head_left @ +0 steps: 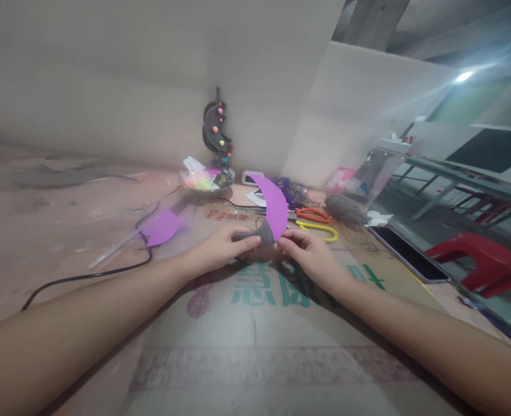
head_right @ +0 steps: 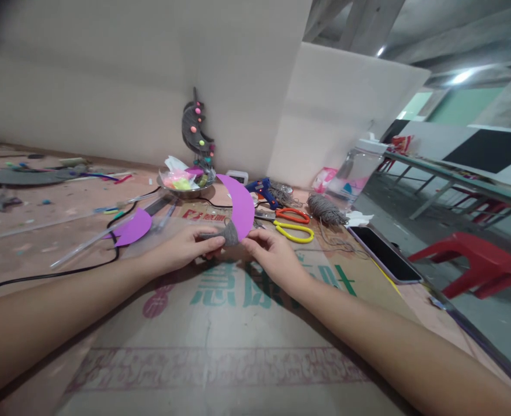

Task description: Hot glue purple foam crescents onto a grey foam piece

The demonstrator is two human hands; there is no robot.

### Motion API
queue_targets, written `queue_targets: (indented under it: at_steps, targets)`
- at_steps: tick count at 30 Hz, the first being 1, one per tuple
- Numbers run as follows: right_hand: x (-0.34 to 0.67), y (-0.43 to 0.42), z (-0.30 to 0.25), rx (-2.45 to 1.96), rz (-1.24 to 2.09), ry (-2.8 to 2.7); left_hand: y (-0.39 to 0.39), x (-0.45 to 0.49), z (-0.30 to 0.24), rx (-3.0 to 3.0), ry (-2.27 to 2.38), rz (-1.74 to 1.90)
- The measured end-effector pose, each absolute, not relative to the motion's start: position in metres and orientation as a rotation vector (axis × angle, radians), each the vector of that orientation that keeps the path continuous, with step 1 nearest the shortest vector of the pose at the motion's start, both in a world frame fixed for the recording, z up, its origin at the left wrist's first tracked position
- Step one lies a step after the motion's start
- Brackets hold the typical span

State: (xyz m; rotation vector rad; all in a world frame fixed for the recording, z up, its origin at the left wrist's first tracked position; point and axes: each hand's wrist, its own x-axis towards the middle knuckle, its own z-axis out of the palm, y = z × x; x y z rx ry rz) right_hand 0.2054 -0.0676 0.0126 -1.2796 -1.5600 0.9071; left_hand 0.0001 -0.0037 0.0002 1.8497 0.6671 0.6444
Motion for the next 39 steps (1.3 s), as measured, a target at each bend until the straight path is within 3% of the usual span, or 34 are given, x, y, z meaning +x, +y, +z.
queue_targets:
  at_steps: [39]
  targets:
    - [0.2083,-0.0612,0.006,-1.276,1.023,-1.607,-0.0054,0.0023,-0.0006,1.971,0.675,0.655]
